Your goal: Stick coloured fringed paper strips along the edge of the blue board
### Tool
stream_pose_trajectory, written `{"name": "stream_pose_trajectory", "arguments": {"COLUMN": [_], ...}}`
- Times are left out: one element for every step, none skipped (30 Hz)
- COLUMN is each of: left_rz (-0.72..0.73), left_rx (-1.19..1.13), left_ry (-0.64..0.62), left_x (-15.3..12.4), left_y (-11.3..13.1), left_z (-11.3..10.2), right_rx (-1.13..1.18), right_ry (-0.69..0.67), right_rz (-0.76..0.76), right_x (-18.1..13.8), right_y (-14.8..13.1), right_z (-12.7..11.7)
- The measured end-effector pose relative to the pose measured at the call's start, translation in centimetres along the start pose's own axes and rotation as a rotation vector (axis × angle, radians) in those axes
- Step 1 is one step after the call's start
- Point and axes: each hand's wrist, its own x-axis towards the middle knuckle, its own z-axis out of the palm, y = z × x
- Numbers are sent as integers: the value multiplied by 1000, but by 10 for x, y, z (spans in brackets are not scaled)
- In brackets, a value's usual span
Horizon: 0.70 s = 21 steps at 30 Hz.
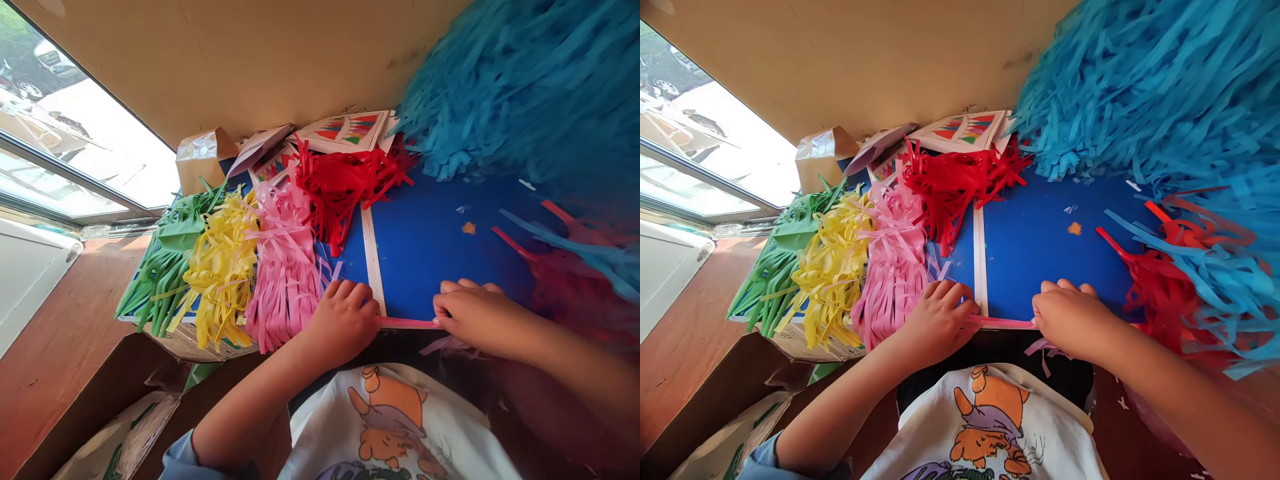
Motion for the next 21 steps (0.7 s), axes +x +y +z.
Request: {"name": "stream_pose_trajectory", "arguments": {"left_rz": [25,54,85,110,125,132,133,134,136,142,149,157,162,164,165,167,169,173,179,185,187], "left_rx": [3,6,8,7,8,12,16,20,24,26,26,23,20,17,16,17,20,25,33,42,54], "left_ry": [19,27,31,33,38,46,56,65,73,79,84,88,87,82,72,60,47,35,27,26,32], "left_x": [3,7,11,15,19,22,25,26,26,26,26,25,23,22,21,20,18,17,15,12,10], "left_y": [4,8,12,16,19,22,24,25,27,27,28,29,29,30,30,29,28,27,25,23,21], "left_z": [2,4,6,8,10,13,15,17,18,20,21,21,22,22,22,23,23,23,23,24,24], "right_rx": [3,5,8,11,19,31,45,53,53,45,30,12,-4,-16,-27,-39,-52,-67,-83,-101,-123], "right_ry": [14,29,46,65,91,129,186,265,359,461,560,647,714,759,788,807,819,829,839,853,867], "right_rz": [-3,-3,-2,-5,-15,-35,-67,-100,-138,-178,-214,-243,-263,-279,-290,-298,-310,-321,-330,-336,-341], "right_x": [1,2,2,2,1,-1,-4,-7,-10,-14,-17,-19,-20,-21,-21,-20,-20,-19,-19,-19,-20], "right_y": [1,2,4,6,8,10,11,10,8,5,0,-5,-11,-16,-20,-23,-24,-24,-23,-20,-18], "right_z": [1,2,4,6,8,11,14,17,21,25,29,33,37,41,45,48,51,54,56,57,58]}}
